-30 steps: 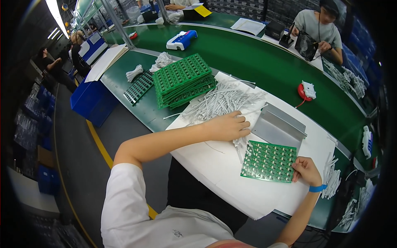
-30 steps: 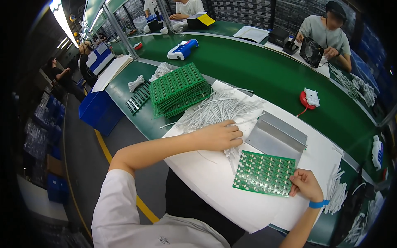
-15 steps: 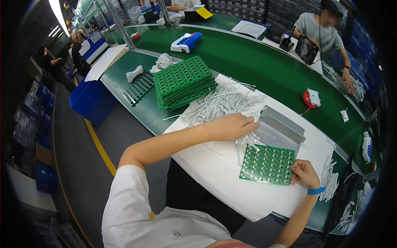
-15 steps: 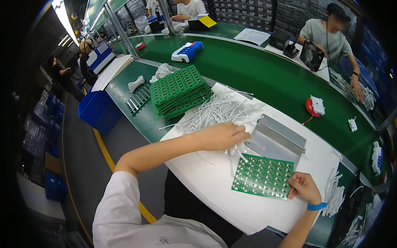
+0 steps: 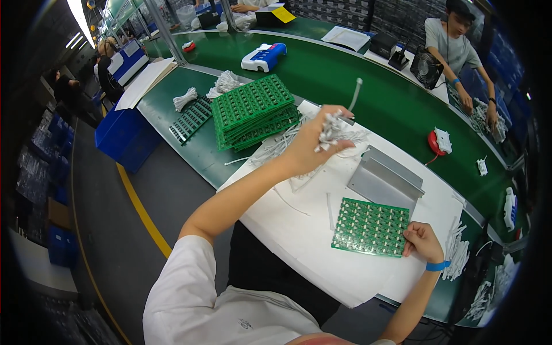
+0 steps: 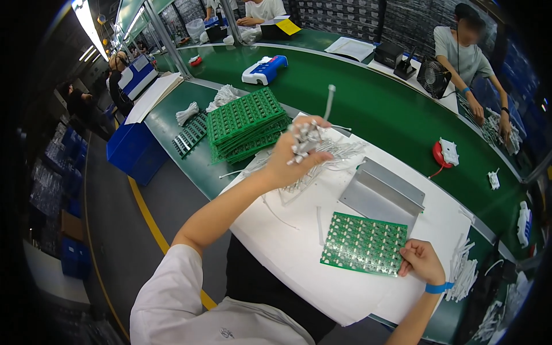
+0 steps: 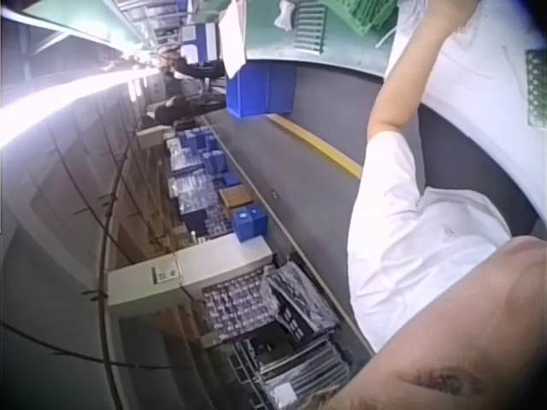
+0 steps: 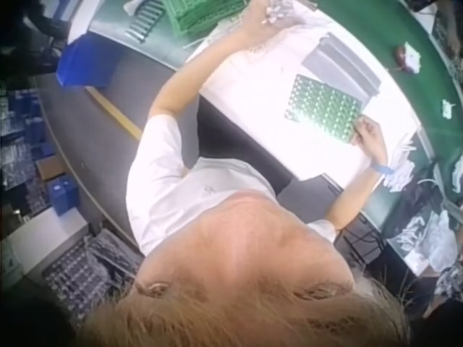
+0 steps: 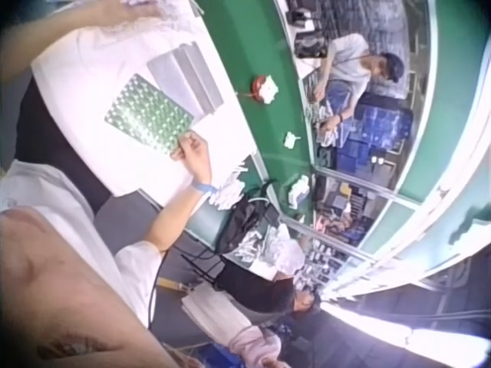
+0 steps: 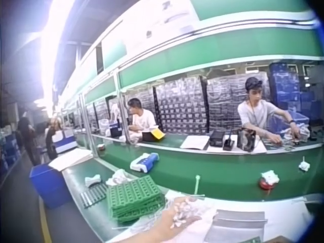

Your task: Inserting white ribbon cables into connectors on a green printed circuit board.

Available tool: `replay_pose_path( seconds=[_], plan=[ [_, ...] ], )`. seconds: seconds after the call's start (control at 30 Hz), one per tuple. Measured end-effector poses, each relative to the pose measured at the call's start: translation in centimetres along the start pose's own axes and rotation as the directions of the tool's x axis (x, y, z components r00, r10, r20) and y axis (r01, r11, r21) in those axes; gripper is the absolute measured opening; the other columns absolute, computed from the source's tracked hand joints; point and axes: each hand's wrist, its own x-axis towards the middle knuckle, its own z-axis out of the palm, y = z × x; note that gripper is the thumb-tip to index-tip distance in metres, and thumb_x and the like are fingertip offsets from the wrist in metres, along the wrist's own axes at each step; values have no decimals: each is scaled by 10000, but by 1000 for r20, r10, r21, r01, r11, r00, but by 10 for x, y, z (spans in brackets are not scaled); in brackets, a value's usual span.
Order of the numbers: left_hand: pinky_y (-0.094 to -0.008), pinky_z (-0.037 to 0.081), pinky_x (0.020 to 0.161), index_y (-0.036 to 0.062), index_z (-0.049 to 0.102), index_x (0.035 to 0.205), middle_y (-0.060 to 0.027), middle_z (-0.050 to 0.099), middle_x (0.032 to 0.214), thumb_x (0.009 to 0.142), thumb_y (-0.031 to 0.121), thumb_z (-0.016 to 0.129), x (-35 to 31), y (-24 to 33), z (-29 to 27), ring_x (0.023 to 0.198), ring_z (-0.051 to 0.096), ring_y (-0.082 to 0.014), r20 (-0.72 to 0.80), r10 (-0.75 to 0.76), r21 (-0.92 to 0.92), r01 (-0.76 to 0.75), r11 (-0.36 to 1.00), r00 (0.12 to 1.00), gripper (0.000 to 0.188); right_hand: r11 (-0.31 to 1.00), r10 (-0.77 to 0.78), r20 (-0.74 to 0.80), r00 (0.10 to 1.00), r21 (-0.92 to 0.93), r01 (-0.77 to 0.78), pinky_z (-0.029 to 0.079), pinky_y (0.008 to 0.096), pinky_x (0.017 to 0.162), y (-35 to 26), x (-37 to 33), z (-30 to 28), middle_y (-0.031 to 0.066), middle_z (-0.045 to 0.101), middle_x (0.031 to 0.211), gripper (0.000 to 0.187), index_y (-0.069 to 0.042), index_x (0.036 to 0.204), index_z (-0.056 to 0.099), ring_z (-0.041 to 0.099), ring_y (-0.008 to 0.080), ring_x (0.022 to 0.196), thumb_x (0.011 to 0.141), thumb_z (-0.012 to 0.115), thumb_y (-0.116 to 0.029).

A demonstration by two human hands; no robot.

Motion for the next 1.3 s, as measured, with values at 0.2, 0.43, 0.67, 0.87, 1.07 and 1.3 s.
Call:
replay_pose_path(
  seconds=[0.2,0.43,0.67,0.87,1.07,1.3],
  plan=[
    [-211,423,629,74,492,1337,38,529,880,959,90,726,19,22,-27,716,490,-27,-179,-231,-452,129,883,956,444,1000,6,-26,1000,-16,-6,549,268,489,-4,0,6,99,667,639,184,-19,877,549,683,174,530,1039,586,-100],
    [-258,355,503,84,494,1311,25,454,743,1029,212,660,38,33,-30,549,381,-54,-29,-365,-896,138,423,931,351,965,-74,-277,958,-263,-1,471,231,450,-21,-3,31,38,617,575,246,-8,778,592,582,101,463,978,690,-113],
    [-222,345,542,129,536,1173,63,393,716,1048,299,625,12,-30,63,555,362,-44,456,-482,-881,305,-361,748,229,778,-556,-421,717,-567,270,460,227,528,-27,15,53,18,616,638,212,12,827,609,552,70,542,976,685,-118],
    [-234,352,521,153,514,1320,35,408,744,1066,302,589,-30,-30,107,574,375,-64,636,-411,-759,433,-486,653,304,758,-638,-154,755,-299,579,508,285,755,-59,47,103,118,601,1119,577,23,1387,475,614,151,919,1061,488,-453],
    [-226,344,535,135,503,1350,33,380,736,1089,301,534,-30,-19,102,576,345,-55,563,-462,-826,463,-321,685,310,874,-476,-94,874,63,483,493,246,737,-25,43,135,119,580,1157,721,-2,1521,297,602,136,879,1000,630,-374],
    [-227,325,526,119,523,1263,49,348,702,1098,356,501,-37,-17,104,550,317,-48,545,-505,-834,492,-248,670,290,876,-464,-276,841,-6,482,493,176,675,-17,46,150,72,628,1131,520,13,1355,496,610,78,896,887,720,46]
  ],
)
